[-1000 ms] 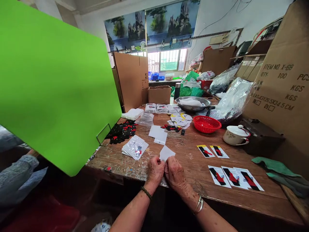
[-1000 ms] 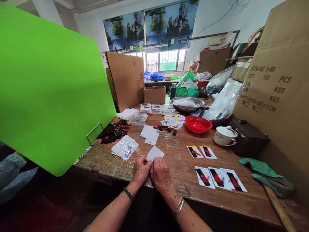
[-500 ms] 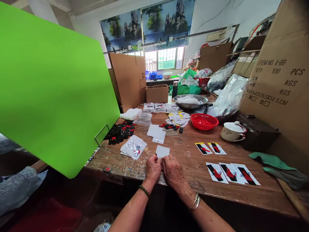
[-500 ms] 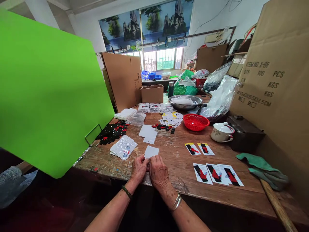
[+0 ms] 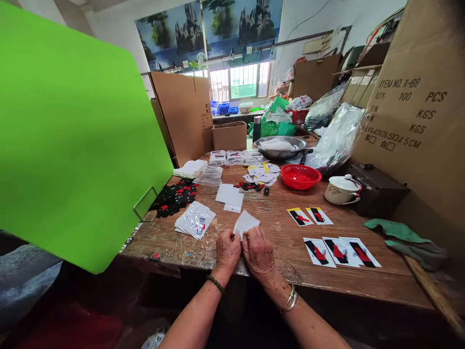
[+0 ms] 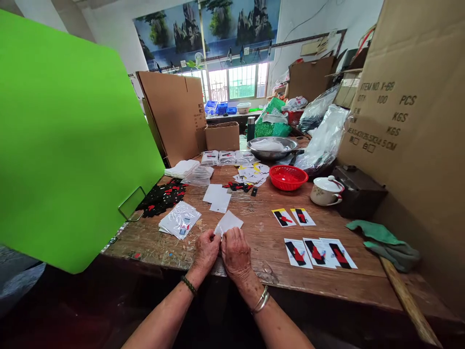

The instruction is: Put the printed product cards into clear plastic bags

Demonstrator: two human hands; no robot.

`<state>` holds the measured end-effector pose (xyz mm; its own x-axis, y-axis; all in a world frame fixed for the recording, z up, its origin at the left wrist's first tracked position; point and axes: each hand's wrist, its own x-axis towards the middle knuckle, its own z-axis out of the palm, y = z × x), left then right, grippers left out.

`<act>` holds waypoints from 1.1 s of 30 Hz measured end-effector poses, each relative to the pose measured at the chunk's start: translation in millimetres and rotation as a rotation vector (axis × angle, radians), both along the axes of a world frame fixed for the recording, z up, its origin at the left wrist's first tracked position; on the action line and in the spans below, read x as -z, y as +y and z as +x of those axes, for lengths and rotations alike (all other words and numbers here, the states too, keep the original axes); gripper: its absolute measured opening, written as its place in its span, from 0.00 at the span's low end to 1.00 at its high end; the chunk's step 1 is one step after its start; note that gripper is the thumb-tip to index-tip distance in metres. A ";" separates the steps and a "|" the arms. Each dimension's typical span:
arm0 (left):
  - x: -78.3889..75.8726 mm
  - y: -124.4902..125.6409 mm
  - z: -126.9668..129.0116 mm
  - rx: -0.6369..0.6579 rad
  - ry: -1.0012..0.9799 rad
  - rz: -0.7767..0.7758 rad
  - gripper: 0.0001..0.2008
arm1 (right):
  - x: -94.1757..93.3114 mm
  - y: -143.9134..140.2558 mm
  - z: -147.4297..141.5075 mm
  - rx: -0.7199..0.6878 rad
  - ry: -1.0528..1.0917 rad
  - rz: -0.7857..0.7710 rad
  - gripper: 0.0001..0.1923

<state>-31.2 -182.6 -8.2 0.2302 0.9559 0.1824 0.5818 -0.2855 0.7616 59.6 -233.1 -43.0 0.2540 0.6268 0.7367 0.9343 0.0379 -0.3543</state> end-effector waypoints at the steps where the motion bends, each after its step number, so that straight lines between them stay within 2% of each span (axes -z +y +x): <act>1: -0.3 -1.6 -1.3 0.006 0.000 0.009 0.14 | -2.2 1.0 -0.9 -0.041 0.005 0.003 0.09; 5: -0.9 -8.1 -7.9 0.049 -0.001 0.046 0.16 | -6.5 5.0 -1.2 -0.143 0.080 -0.011 0.18; 10: -4.7 -8.0 -16.7 0.075 -0.017 0.077 0.14 | -3.5 5.4 8.3 -0.314 0.335 -0.008 0.25; 17: -14.3 -6.4 -17.0 0.144 -0.012 0.102 0.16 | -4.4 3.1 15.5 -0.496 0.517 -0.035 0.22; 23: -22.0 2.5 -18.2 0.312 -0.003 0.187 0.14 | -9.4 6.1 18.9 -0.576 0.709 -0.071 0.14; 25: -22.5 6.5 -18.9 0.361 0.023 0.223 0.13 | -11.7 7.0 17.3 -0.523 0.713 -0.053 0.13; 29: -22.3 5.0 -13.2 0.352 0.024 0.245 0.11 | -16.8 5.5 10.4 -0.223 0.489 0.038 0.13; 31: -21.8 -2.2 -6.9 0.337 -0.035 0.220 0.10 | -20.4 4.8 10.4 -0.167 0.394 0.032 0.12; 33: -20.0 -11.7 0.4 0.316 -0.099 0.171 0.09 | -23.8 6.5 15.3 -0.115 0.403 0.044 0.13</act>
<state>-30.8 -194.3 11.8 0.4822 0.7945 0.3691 0.3706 -0.5668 0.7358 74.9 -226.6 -19.2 0.4573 0.6381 0.6195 0.7101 0.1574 -0.6862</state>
